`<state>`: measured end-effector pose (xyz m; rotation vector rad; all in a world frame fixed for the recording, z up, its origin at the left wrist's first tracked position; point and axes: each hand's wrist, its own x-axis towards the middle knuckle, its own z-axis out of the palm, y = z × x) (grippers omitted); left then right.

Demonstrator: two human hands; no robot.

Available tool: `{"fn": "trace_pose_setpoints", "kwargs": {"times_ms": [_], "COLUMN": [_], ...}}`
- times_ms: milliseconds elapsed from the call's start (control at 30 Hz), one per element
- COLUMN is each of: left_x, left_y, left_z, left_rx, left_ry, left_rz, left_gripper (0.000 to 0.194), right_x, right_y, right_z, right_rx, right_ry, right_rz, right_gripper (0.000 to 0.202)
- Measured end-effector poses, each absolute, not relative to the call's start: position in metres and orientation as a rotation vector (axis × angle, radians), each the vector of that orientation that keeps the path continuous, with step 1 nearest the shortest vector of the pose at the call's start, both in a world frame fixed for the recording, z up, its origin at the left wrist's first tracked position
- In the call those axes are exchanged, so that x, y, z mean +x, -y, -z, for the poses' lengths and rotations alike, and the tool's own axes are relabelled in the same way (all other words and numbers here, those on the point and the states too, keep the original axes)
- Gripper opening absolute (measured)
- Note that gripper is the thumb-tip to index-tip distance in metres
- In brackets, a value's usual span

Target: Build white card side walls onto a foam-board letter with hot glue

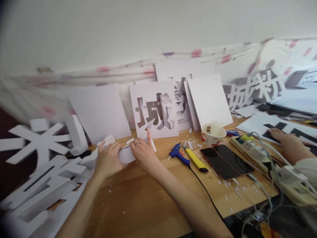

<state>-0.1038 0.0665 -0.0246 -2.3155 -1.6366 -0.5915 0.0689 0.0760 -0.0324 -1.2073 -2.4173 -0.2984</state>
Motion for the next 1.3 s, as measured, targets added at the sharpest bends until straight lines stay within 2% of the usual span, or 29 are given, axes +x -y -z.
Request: {"fn": "trace_pose_setpoints", "kwargs": {"times_ms": [533, 700, 767, 833, 867, 933, 1100, 1200, 1300], "left_x": [-0.120, -0.121, -0.118, -0.114, -0.111, -0.108, -0.108, -0.118, -0.126], "left_y": [-0.113, -0.106, -0.091, -0.071, -0.061, -0.043, -0.009, 0.006, 0.006], "left_z": [0.006, 0.008, 0.019, 0.038, 0.049, 0.075, 0.128, 0.131, 0.113], "left_rx": [-2.417, -2.426, -2.436, -2.406, -2.373, -2.298, -2.208, -2.395, -2.543], "left_ry": [1.765, 1.731, 1.662, 1.539, 1.453, 1.261, 1.048, 1.101, 1.466], "left_rz": [0.613, 0.608, 0.611, 0.628, 0.643, 0.676, 0.738, 0.845, 0.995], "left_gripper": [0.047, 0.048, 0.045, 0.038, 0.034, 0.029, 0.031, 0.035, 0.032], "right_x": [0.056, 0.069, 0.082, 0.090, 0.090, 0.082, 0.044, 0.033, 0.030], "right_y": [-0.136, -0.136, -0.133, -0.129, -0.127, -0.119, -0.094, -0.085, -0.083], "right_z": [0.002, -0.024, -0.038, -0.046, -0.045, -0.030, 0.046, 0.076, 0.083], "right_rx": [-1.154, -1.152, -1.117, -1.112, -1.139, -1.247, -1.479, -1.504, -1.485], "right_ry": [2.622, 2.757, 2.845, 2.905, 2.913, 2.890, 2.793, 2.770, 2.747], "right_rz": [0.096, -0.123, -0.305, -0.466, -0.508, -0.481, -0.164, -0.067, -0.037], "right_gripper": [0.056, 0.063, 0.052, 0.027, 0.025, 0.032, 0.022, 0.028, 0.028]}}
